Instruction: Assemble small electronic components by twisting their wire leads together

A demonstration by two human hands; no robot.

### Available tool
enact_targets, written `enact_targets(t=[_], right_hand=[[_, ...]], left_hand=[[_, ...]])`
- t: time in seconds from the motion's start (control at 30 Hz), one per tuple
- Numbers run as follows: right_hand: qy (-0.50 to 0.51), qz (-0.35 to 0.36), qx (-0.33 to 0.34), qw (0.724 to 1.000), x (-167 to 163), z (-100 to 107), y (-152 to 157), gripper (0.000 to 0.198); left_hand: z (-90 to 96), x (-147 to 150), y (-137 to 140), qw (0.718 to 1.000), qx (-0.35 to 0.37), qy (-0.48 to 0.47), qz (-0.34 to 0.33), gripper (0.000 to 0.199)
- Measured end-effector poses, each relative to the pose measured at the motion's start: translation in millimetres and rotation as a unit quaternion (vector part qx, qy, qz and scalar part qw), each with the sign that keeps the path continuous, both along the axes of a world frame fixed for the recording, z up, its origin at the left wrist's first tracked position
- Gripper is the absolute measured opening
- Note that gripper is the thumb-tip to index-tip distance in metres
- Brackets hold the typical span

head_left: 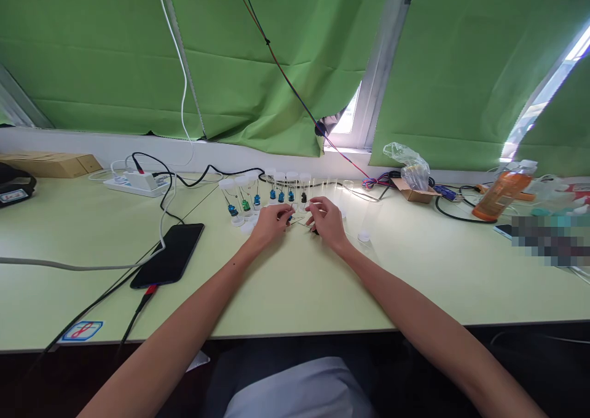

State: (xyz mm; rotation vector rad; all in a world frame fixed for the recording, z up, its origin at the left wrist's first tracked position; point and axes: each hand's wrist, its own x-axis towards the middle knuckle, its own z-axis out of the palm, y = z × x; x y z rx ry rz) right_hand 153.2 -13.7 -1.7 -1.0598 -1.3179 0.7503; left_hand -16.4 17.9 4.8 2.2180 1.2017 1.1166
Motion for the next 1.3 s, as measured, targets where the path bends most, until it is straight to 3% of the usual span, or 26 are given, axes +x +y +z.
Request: enact_targets(t=[0.2,0.33,0.67,0.93,1.13,1.3], right_hand=[[-0.127,-0.019,0.120,0.985,2,2,-3,0.026],[-0.159,0.004,0.144,0.977,2,-3,0,0.025],[-0.203,0.002,0.122,0.972,4,-7,4,0.019],[-0.140,-0.004,0.087,0.986,-1,-5,1,0.014],[-0.042,0.068,0.017,0.997,-2,-4,0,0.020],[0.052,0.136,-0.045,0.988,-1,-5,2,0.029]], left_hand=[[-2.3,4,-5,0.998,0.024,0.055,-0.024,0.031],[-2.0,5,-7,0.997,0.036,0.059,-0.022,0.030],[-3.8,6,-7,0.995,0.051,0.083,-0.024,0.030],[-6.3,5,-4,0.996,0.040,0.082,-0.010,0.023],[-8.0,5,-4,0.996,0.044,0.078,0.001,0.025],[-9.7,6,-3,0.995,0.055,0.079,0.004,0.024]])
